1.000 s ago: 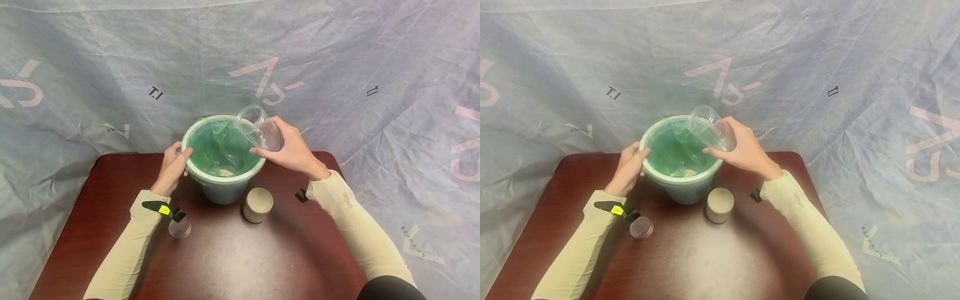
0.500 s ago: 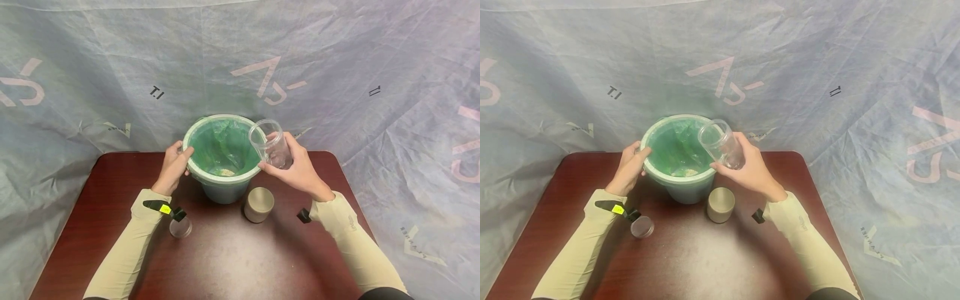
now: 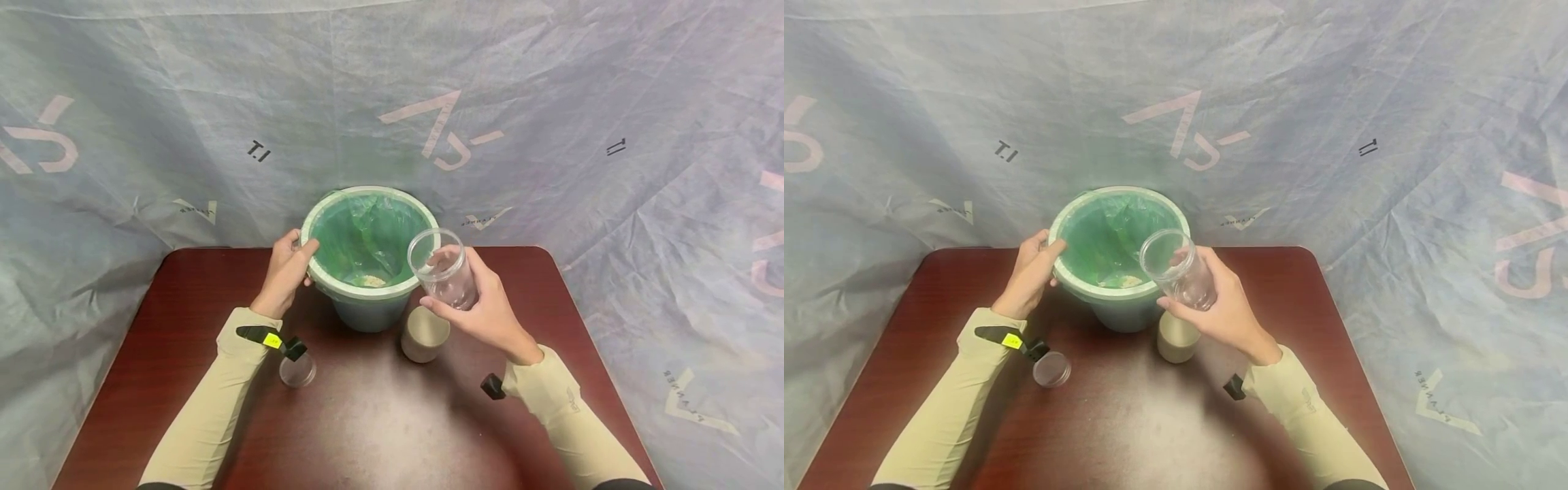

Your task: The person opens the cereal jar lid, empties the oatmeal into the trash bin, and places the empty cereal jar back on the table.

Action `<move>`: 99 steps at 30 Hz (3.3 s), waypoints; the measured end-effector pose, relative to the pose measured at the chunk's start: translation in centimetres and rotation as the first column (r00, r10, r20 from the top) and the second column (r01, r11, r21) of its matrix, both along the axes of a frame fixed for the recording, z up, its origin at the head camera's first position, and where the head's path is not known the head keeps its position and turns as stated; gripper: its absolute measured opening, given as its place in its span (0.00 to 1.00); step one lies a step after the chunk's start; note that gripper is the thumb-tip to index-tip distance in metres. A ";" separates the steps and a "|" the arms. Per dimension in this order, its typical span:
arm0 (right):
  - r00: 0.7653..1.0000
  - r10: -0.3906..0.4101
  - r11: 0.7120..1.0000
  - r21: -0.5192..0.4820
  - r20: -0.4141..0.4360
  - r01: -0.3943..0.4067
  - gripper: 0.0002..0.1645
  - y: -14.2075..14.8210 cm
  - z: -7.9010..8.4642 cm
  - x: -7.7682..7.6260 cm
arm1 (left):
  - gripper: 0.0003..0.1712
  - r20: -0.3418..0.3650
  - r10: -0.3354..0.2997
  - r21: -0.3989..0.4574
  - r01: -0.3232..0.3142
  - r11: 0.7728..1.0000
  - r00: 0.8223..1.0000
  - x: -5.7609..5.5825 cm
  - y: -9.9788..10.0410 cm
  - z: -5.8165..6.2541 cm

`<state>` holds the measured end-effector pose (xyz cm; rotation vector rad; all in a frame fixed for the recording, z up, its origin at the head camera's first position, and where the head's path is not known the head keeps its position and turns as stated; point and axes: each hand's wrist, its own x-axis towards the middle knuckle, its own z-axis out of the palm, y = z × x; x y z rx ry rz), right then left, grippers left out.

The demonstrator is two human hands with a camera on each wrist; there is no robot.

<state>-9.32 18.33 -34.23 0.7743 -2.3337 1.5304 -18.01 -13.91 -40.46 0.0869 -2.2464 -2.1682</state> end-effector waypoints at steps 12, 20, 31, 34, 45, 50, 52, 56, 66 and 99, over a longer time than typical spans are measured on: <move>0.994 0.112 0.988 -0.110 0.003 -0.111 0.43 0.0 -6.2 0.4 | 0.07 -0.002 -0.004 0.000 0.004 1.000 1.000 0.0 0.0 -0.1; 0.982 0.189 0.976 -0.117 0.014 -0.186 0.43 -1.1 -7.7 1.5 | 0.10 -0.007 -0.008 0.013 0.009 1.000 1.000 0.1 0.0 -0.1; 0.974 0.225 0.960 -0.165 -0.026 -0.226 0.44 -2.7 -9.4 2.1 | 0.08 -0.009 -0.005 0.011 0.005 1.000 1.000 0.1 0.1 -0.1; 0.975 0.219 0.962 -0.156 -0.035 -0.222 0.44 -3.1 -9.7 2.1 | 0.07 -0.012 -0.003 0.013 0.003 1.000 1.000 0.1 0.1 -0.2; 0.955 0.267 0.943 -0.241 0.131 -0.231 0.44 -4.7 -11.2 2.8 | 0.08 -0.010 -0.002 0.016 0.002 1.000 1.000 0.2 0.1 -0.1; 0.950 0.272 0.943 -0.237 0.154 -0.232 0.45 -5.8 -11.4 3.1 | 0.09 -0.007 0.002 0.012 -0.002 1.000 1.000 0.2 0.1 -0.1; 0.955 0.266 0.947 -0.221 0.135 -0.232 0.44 -6.2 -10.9 3.3 | 0.10 -0.012 0.002 0.011 -0.002 1.000 1.000 0.2 0.1 -0.2; 0.970 0.223 0.964 -0.171 0.095 -0.205 0.43 -6.9 -10.1 3.7 | 0.09 -0.022 0.003 0.012 -0.003 1.000 1.000 0.1 0.1 -0.2; 0.976 0.192 0.979 -0.092 0.100 -0.183 0.48 -8.0 -15.6 2.8 | 0.08 -0.027 0.009 0.024 -0.009 1.000 1.000 0.2 0.0 -0.2; 0.954 0.170 0.981 0.051 0.246 -0.188 0.47 -9.9 -20.9 1.3 | 0.06 -0.024 0.012 0.034 -0.011 0.999 1.000 0.2 0.0 -0.2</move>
